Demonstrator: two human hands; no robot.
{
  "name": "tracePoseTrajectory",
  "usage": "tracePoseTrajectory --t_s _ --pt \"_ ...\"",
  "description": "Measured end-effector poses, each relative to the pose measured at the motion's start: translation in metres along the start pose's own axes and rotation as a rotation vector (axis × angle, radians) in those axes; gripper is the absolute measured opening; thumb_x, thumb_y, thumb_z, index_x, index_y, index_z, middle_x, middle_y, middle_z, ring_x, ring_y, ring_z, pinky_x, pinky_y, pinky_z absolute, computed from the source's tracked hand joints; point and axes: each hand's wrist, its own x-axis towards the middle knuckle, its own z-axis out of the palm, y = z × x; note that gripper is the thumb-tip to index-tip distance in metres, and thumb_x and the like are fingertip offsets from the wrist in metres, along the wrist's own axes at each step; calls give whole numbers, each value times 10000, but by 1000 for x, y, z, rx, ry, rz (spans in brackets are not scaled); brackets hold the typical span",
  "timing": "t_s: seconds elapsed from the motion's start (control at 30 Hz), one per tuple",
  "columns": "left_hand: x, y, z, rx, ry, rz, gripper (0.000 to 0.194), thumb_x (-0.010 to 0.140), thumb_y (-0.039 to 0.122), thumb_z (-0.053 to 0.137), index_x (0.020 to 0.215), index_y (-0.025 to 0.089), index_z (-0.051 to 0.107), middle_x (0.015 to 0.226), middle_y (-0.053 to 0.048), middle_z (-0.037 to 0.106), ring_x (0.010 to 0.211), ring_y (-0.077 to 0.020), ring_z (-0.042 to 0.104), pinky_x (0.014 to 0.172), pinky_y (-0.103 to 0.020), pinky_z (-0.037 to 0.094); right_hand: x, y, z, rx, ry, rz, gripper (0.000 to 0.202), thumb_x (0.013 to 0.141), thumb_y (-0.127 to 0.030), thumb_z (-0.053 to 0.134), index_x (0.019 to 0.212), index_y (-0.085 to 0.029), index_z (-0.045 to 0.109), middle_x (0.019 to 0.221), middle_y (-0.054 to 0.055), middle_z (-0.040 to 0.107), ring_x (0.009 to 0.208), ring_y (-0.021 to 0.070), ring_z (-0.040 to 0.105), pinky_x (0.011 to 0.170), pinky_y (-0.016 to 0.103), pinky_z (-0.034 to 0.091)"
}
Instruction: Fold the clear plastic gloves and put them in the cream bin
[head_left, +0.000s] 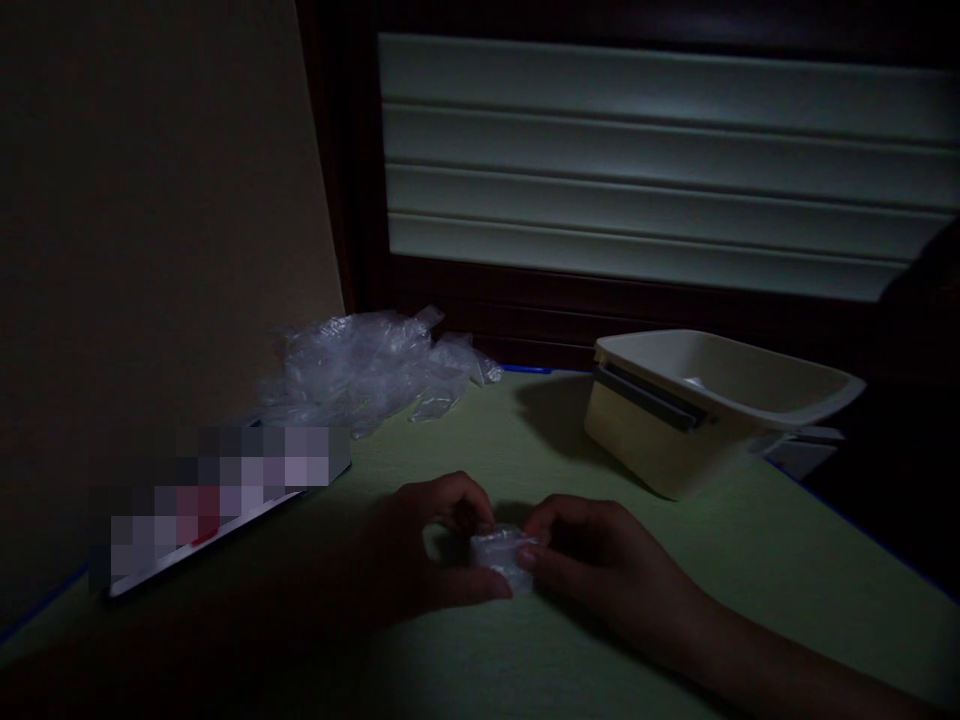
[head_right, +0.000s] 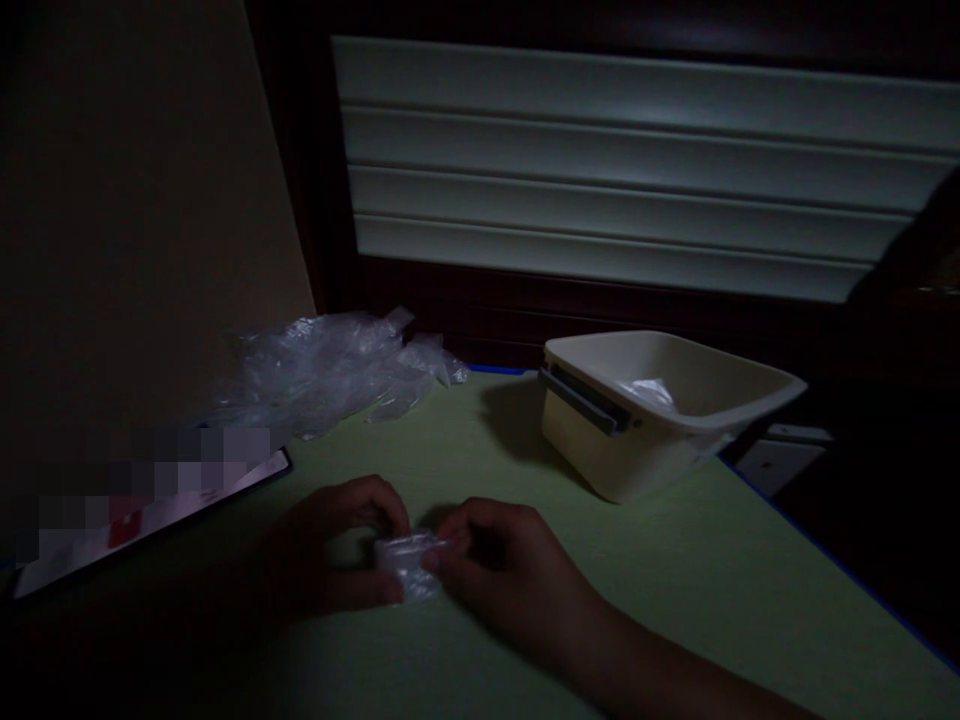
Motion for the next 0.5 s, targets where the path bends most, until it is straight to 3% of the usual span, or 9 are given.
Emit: tracePoseTrajectory --t_s 0.1,0.27,0.5 --pt "0 -2 0 -35 -15 -21 358 587 275 754 874 158 575 828 -3 623 776 -153 563 722 -256 431 0 -4 0 -4 55 1 290 707 -437 672 657 -167 579 605 -12 568 567 107 525 536 232 437" --pt "4 -9 -2 60 -22 -48 253 654 267 691 863 136 639 734 -3 618 685 -135 539 642 -236 422 0 -5 1 42 89 10 333 668 -483 686 645 -171 571 586 -20 544 548 102 499 517 231 411" --pt "10 -16 -3 -105 -23 -131 273 609 279 693 816 111 634 744 -39 660 696 -161 596 662 -260 453 3 0 3 112 51 79 344 618 -464 721 638 -162 560 595 -27 530 554 96 471 538 236 377"
